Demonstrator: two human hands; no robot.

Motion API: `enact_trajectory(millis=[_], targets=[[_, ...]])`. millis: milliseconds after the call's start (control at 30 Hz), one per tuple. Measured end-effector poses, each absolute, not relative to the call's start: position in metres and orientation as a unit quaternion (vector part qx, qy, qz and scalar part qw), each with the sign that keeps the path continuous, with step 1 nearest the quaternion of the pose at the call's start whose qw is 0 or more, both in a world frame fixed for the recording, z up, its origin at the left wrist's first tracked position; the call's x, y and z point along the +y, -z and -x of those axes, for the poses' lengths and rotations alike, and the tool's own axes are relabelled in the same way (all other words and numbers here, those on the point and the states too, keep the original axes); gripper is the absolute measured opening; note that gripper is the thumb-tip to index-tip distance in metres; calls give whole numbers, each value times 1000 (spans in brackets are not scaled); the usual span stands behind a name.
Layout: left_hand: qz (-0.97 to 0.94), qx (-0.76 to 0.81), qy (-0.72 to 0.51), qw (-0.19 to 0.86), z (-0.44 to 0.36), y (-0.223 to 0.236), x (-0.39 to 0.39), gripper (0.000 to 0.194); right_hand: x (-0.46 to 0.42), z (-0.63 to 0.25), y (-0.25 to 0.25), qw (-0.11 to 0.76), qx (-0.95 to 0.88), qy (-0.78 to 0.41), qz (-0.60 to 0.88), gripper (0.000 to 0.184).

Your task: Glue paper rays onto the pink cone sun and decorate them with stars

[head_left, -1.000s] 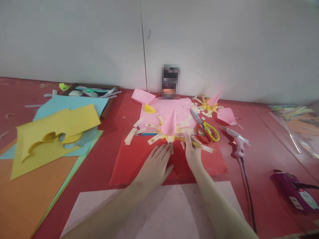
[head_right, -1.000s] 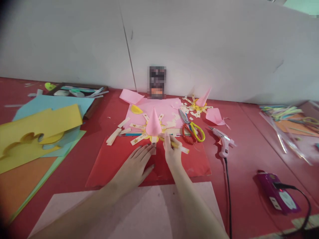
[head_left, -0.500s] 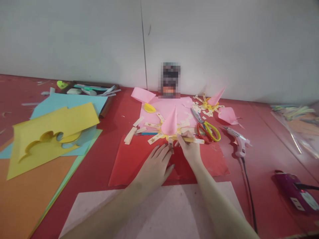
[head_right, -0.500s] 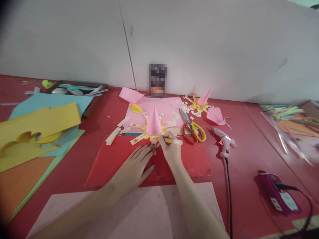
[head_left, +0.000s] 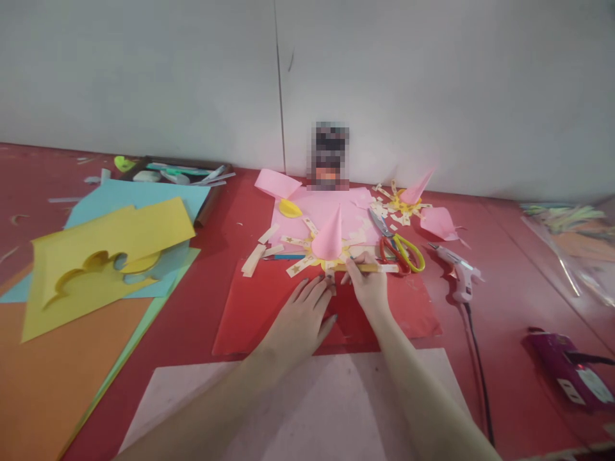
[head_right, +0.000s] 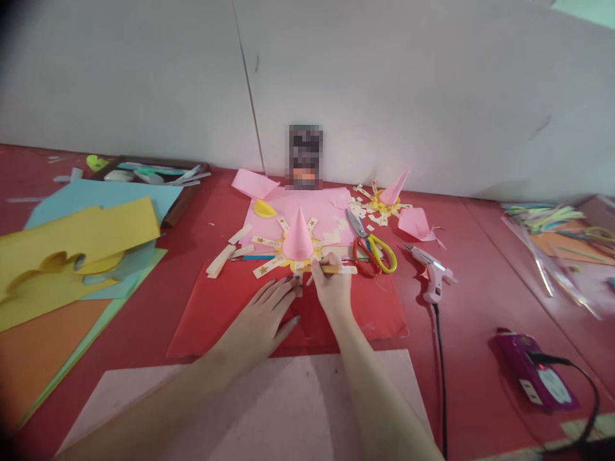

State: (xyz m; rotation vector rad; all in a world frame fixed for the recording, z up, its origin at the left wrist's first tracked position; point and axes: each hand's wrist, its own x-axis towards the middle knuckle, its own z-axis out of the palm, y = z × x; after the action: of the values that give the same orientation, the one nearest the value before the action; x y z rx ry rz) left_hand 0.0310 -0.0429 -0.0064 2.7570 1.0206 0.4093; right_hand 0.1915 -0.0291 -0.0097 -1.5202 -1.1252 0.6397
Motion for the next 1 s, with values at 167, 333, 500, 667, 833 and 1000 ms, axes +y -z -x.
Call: enact_trajectory(millis=[167, 333, 500, 667, 833, 1000], targets=[[-925, 345, -130, 93, -31, 5, -42, 37, -29, -190, 8, 552, -473, -268, 632, 24], [-924, 348, -118, 108, -31, 1, -43, 38, -26, -203, 8, 639, -395, -209, 626, 20], [-923, 348, -119, 113, -31, -1, -43, 40, -21, -218, 15, 648, -365, -211, 634, 24], [-922, 346, -130, 117, -31, 0, -43, 40, -20, -217, 20, 613, -415, -262, 620, 26], [-919, 347, -136, 125, -31, 2, -43, 40, -21, -217, 21, 590, -422, -265, 635, 27], [-922, 348, -124, 116, -31, 2, -42, 41, -20, -217, 19, 609, -404, -273, 626, 26]])
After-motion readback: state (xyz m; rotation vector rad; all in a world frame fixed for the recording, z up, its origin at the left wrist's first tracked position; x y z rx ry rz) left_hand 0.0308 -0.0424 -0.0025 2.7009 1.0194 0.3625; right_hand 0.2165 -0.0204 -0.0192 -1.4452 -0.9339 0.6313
